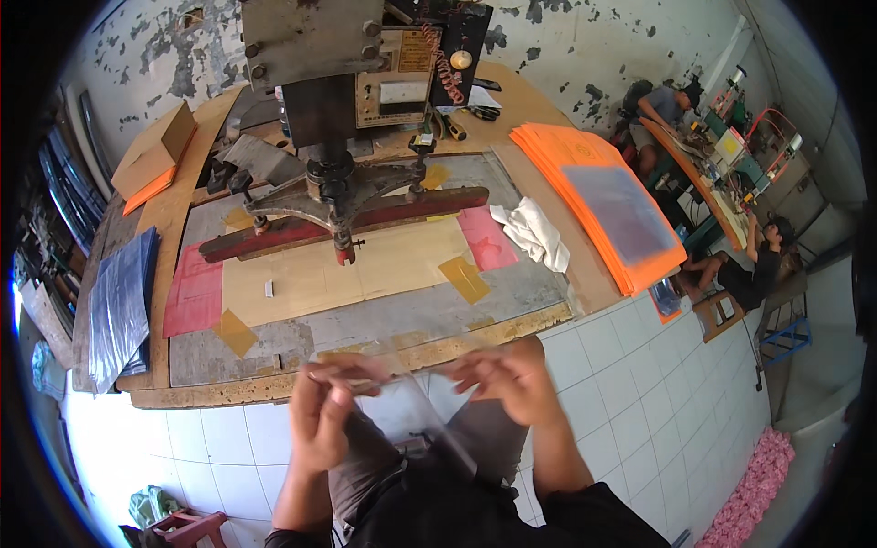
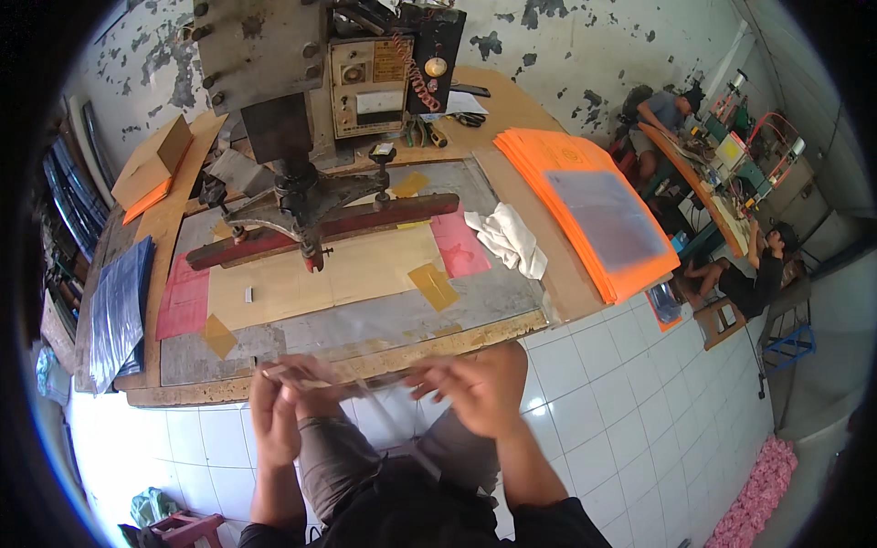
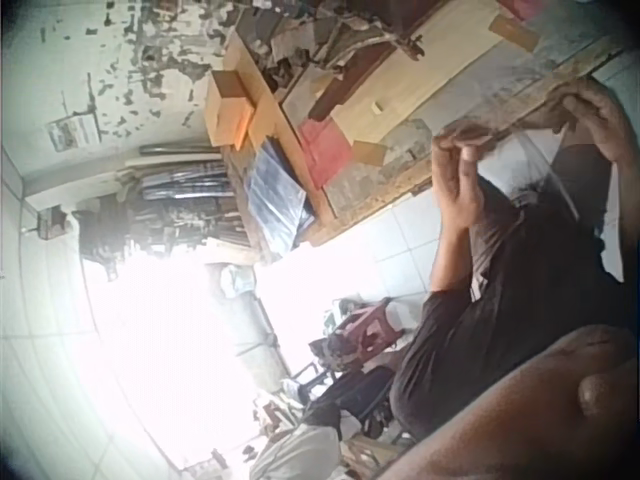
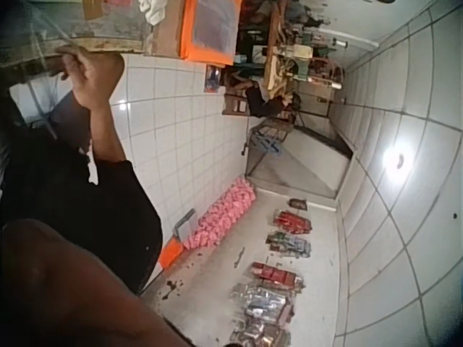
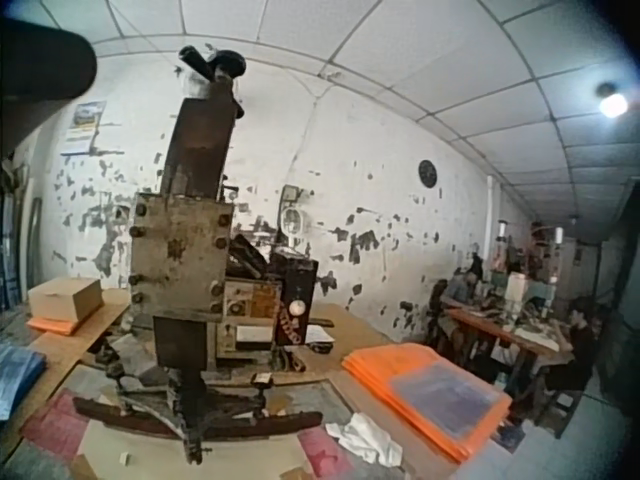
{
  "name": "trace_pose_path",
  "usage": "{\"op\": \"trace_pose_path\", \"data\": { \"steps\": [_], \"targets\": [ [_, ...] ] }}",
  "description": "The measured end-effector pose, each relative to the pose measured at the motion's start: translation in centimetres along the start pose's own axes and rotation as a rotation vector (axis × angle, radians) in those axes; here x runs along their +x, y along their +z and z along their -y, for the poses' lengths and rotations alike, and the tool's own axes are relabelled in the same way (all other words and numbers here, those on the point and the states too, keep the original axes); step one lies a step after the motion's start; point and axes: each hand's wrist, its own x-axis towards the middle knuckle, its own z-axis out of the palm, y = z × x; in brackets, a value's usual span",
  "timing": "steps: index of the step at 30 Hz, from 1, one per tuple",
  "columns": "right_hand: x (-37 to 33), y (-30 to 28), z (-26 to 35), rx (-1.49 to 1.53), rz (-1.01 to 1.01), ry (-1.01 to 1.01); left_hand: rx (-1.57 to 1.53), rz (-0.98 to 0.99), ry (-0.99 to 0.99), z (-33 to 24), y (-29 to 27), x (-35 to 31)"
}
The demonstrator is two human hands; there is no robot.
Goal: The person cleans the work surface beneath a machine press using a cloth, unfolds a clear plastic sleeve by hand, and touches a stack of plastic sheets on the table.
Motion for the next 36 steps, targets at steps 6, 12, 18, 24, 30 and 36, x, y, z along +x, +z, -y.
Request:
{"op": "trace_pose_path", "data": {
  "steps": [6, 12, 18, 24, 30, 36],
  "targets": [
    [0.3, -5.8, 2.1, -0.031, -0.403, -0.061, 0.033, -0.094, -0.231, 0.9, -2.3, 3.8],
    [1.7, -5.7, 2.8, -0.020, -0.422, -0.068, 0.035, -0.140, -0.298, 1.4, -2.0, 6.6],
    [2.1, -5.0, 2.2, -0.019, -0.401, -0.115, 0.087, -0.206, -0.231, 1.6, -2.6, 6.4],
    [2.9, -6.3, 2.5, -0.018, -0.474, -0.129, 0.187, -0.266, -0.173, 1.5, -3.8, 5.7],
    [5.2, -22.8, 1.6, 0.141, -1.009, -0.229, 0.833, -0.373, -0.043, 1.6, -12.0, 3.2],
    [7.2, -45.5, -3.2, 0.165, -1.204, -0.242, 0.980, -0.452, 0.018, 3.1, -13.8, 2.3]
  ]
}}
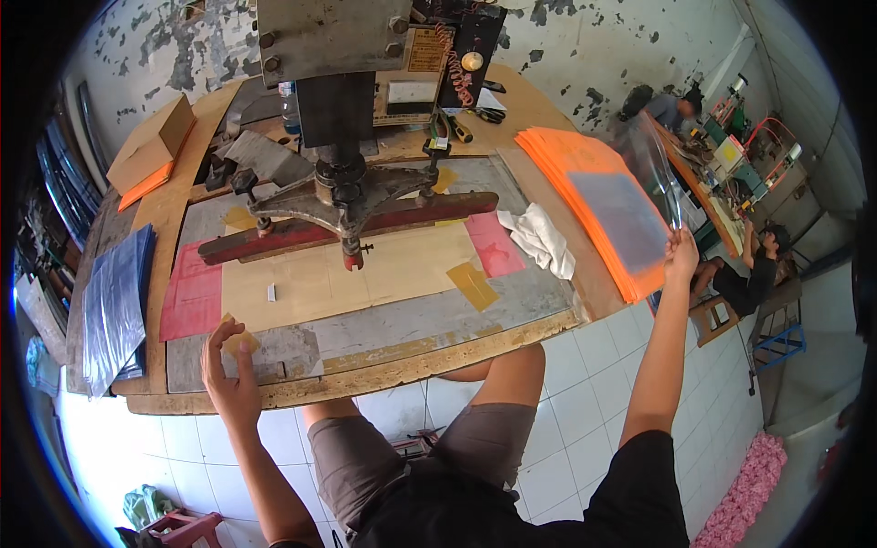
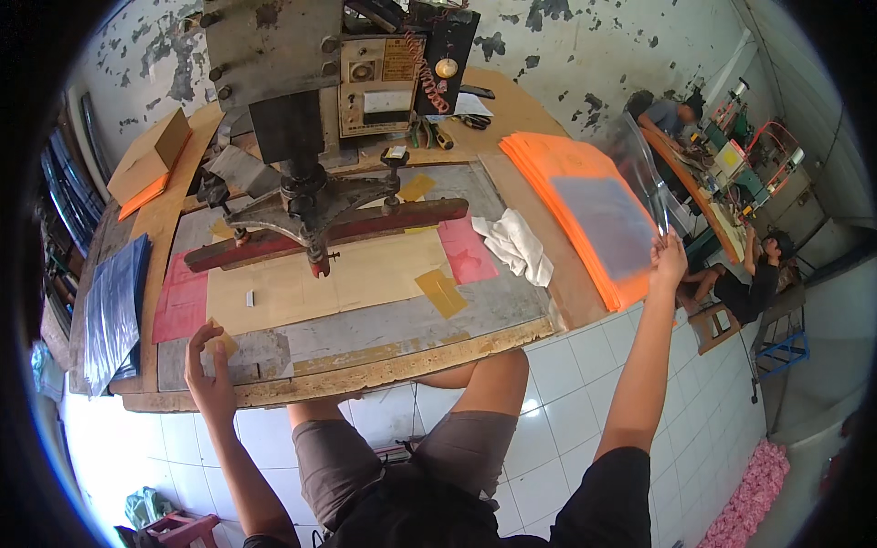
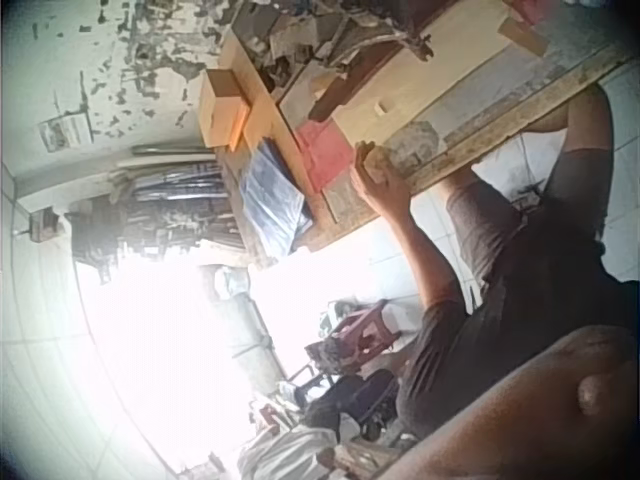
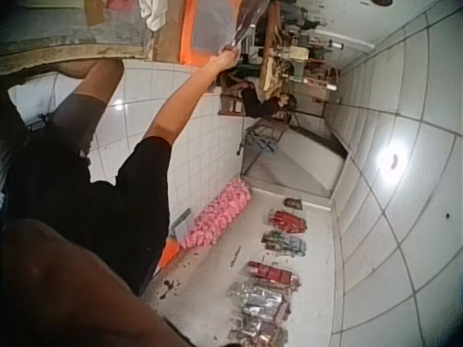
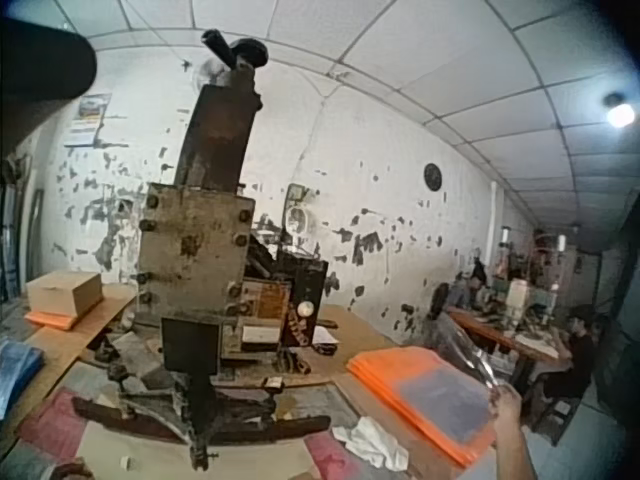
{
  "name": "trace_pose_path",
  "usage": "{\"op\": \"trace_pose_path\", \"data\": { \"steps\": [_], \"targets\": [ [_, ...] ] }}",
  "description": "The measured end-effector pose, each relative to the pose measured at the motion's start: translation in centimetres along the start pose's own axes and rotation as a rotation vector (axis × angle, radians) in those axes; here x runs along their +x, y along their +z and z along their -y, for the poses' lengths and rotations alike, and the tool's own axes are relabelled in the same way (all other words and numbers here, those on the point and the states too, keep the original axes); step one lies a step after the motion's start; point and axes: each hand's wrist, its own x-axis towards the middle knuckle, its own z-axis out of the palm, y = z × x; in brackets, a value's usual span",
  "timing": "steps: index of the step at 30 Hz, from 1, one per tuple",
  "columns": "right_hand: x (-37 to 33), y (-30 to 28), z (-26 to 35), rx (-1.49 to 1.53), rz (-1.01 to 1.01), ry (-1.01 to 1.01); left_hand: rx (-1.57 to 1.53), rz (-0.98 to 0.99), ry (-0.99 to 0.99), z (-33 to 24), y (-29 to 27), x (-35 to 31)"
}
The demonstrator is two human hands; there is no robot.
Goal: The person cleans the work surface beneath a machine press using a cloth, unfolds a clear plastic sleeve by hand, and touches a stack of plastic sheets on the table.
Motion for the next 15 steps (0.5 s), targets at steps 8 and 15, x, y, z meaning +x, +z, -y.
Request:
{"op": "trace_pose_path", "data": {
  "steps": [8, 15],
  "targets": [
    [7.6, -2.3, -6.4, -0.154, -0.165, 0.109, 0.076, 0.021, -0.027, -0.9, 0.1, -0.1],
    [8.9, -2.4, -7.3, -0.163, -0.156, 0.128, 0.043, 0.033, -0.064, -0.2, 0.3, -0.2]
  ]
}}
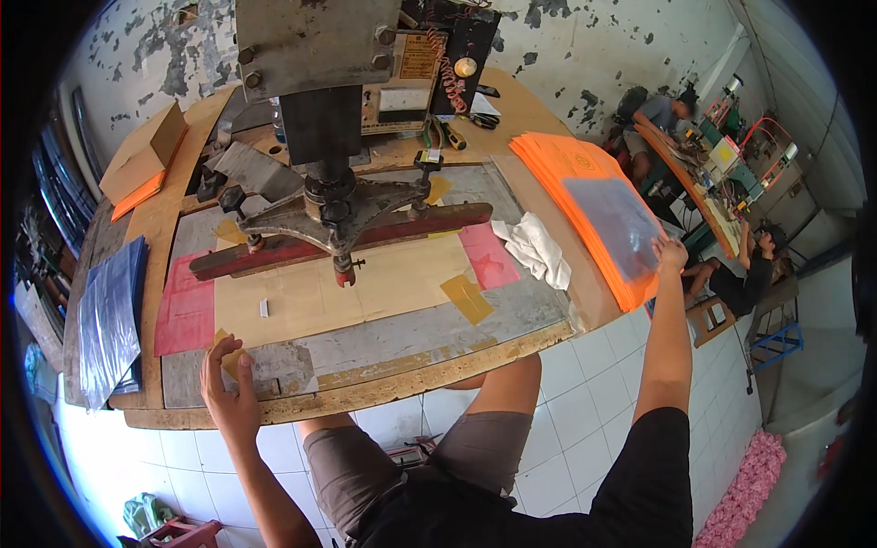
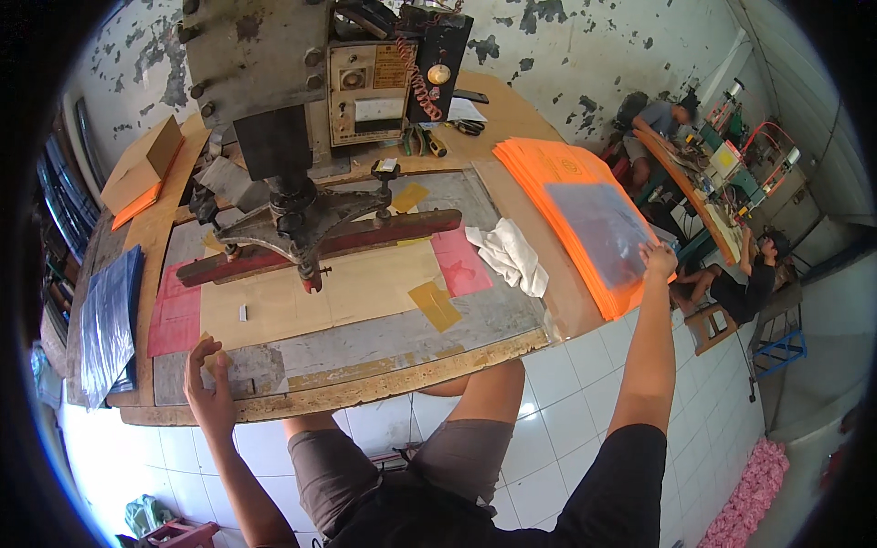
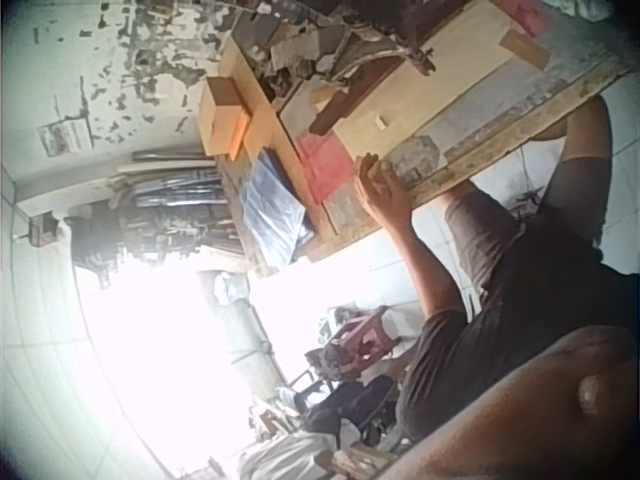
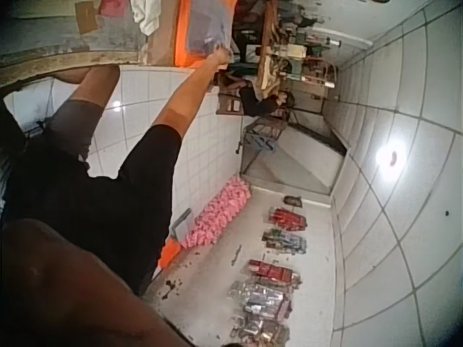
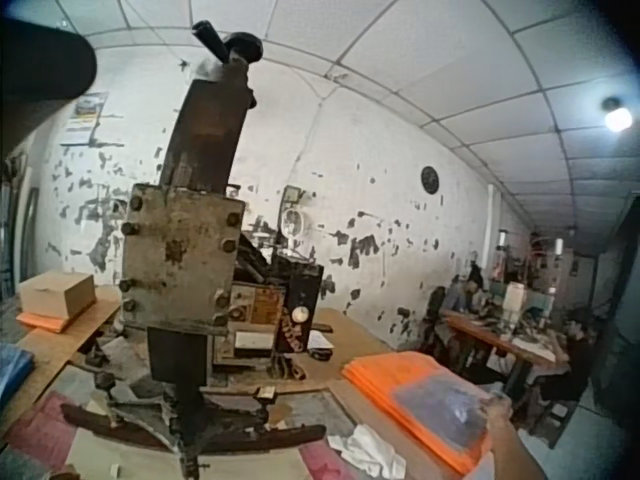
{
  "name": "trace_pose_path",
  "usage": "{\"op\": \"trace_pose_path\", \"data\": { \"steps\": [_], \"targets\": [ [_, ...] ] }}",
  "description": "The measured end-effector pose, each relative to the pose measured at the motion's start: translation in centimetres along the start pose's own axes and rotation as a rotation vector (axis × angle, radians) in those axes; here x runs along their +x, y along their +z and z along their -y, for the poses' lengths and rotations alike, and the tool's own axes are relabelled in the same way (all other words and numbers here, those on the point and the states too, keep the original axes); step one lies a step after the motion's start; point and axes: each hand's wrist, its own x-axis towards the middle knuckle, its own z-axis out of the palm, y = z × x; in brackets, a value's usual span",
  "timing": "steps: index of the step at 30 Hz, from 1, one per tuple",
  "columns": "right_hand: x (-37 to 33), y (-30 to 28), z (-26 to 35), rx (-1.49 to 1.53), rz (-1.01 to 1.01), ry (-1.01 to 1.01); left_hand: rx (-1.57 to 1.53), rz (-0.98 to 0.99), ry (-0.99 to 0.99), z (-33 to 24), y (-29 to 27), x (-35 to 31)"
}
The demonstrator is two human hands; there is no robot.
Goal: The person cleans the work surface beneath a machine press using a cloth, unfolds a clear plastic sleeve by hand, and touches a stack of plastic sheets on the table.
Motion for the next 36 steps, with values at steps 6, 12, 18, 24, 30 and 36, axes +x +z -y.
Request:
{"op": "trace_pose_path", "data": {
  "steps": [6, 12, 18, 24, 30, 36],
  "targets": [
    [2.7, -2.3, 0.8, 0.160, 0.004, 0.014, -0.039, 0.001, -0.002, 0.4, 0.6, 0.3],
    [-2.6, 0.3, 1.5, -0.554, -0.318, -0.181, -0.014, 0.001, -0.007, 0.0, 0.4, 0.1],
    [-10.7, 2.3, 3.5, -1.138, -0.234, -0.677, -0.040, 0.007, -0.023, 0.1, 1.0, 0.3],
    [-21.4, 6.9, 1.1, -1.277, -0.050, -1.130, -0.009, -0.016, -0.025, 0.3, 0.0, 0.0],
    [-22.1, 6.5, -0.2, -1.474, 0.310, -0.693, 0.005, -0.013, -0.004, 0.2, 0.4, -0.1],
    [-20.8, 5.8, 0.7, -1.409, 0.377, -0.652, 0.020, -0.002, 0.027, -0.4, 0.4, -0.1]
  ]
}}
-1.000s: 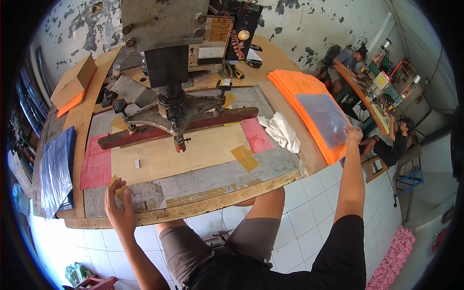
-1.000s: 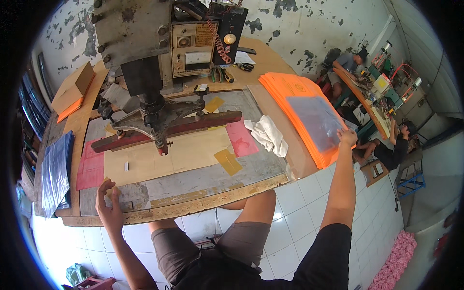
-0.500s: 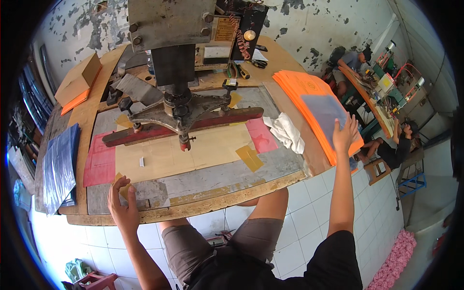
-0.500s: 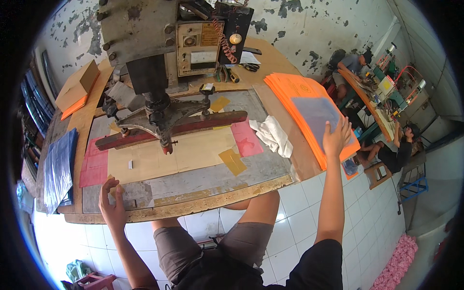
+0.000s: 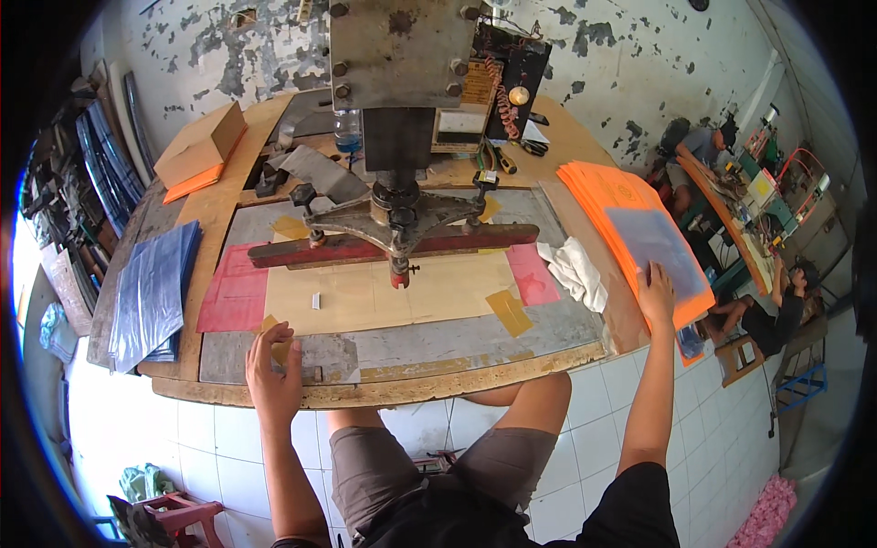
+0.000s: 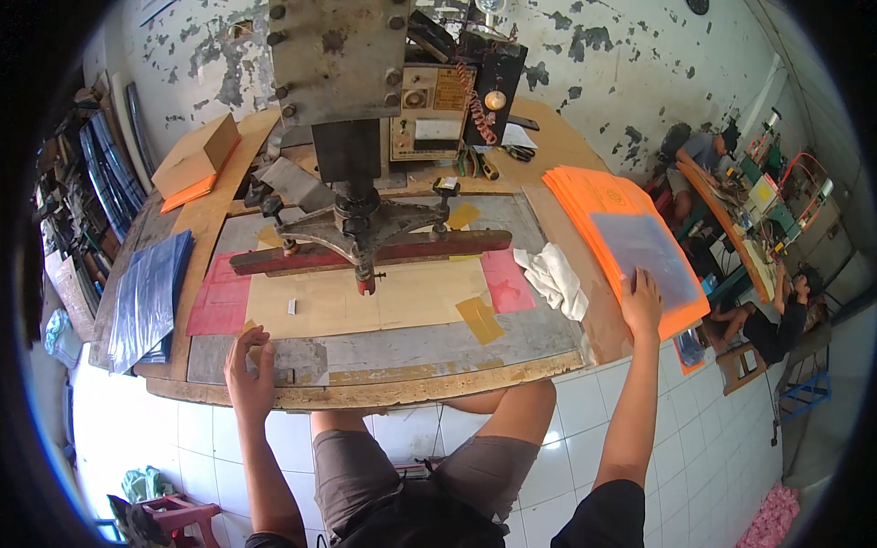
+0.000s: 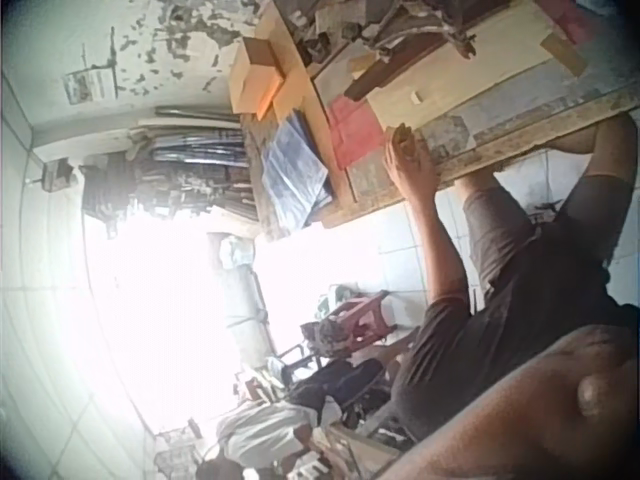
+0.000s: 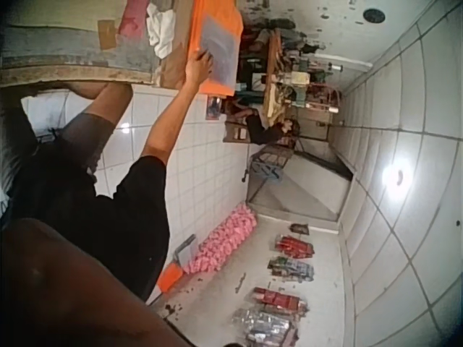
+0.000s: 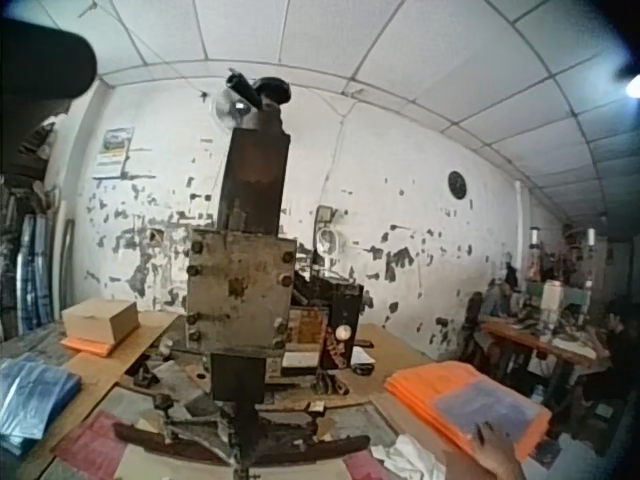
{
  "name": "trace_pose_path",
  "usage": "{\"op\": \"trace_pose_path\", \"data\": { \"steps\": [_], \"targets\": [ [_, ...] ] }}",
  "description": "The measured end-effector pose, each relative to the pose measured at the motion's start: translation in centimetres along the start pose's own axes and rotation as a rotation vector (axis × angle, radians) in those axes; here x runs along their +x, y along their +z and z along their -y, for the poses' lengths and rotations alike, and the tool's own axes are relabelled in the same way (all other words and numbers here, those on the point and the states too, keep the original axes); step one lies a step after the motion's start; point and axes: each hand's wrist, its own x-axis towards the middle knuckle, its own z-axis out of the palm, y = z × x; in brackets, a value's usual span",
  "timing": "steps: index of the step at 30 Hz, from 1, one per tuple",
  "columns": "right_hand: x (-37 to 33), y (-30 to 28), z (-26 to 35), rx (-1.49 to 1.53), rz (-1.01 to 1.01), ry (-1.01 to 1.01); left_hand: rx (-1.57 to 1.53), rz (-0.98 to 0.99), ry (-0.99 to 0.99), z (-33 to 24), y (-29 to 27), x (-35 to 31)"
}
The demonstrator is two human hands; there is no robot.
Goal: The person cleans the work surface beneath a machine press using a cloth, unfolds a clear plastic sleeve by hand, and touches a stack of plastic sheets on the table.
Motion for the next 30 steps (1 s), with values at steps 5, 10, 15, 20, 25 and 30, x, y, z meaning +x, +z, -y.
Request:
{"op": "trace_pose_path", "data": {
  "steps": [5, 10, 15, 20, 25, 30],
  "targets": [
    [-2.4, -1.8, 2.0, -0.057, -0.139, -0.052, -0.002, 0.014, 0.031, 0.6, 0.3, 0.0],
    [-12.2, -4.4, 14.1, 0.325, -0.168, -0.311, 0.020, -0.007, 0.012, 0.3, -0.3, -0.2],
    [-16.9, -1.8, 18.8, 0.479, -0.126, -0.472, 0.058, -0.034, 0.025, 0.1, -0.5, -0.3],
    [-15.9, 0.8, 16.0, 0.520, -0.266, -0.392, -0.011, -0.120, 0.056, 0.2, -0.3, 0.3],
    [-15.0, 1.5, 15.6, 0.521, -0.284, -0.472, -0.066, -0.277, -0.008, 3.5, -3.7, 1.2],
    [-14.6, 1.9, 15.6, 0.516, -0.213, -0.440, 0.359, -0.516, 0.097, 10.7, -11.9, 5.7]
  ]
}}
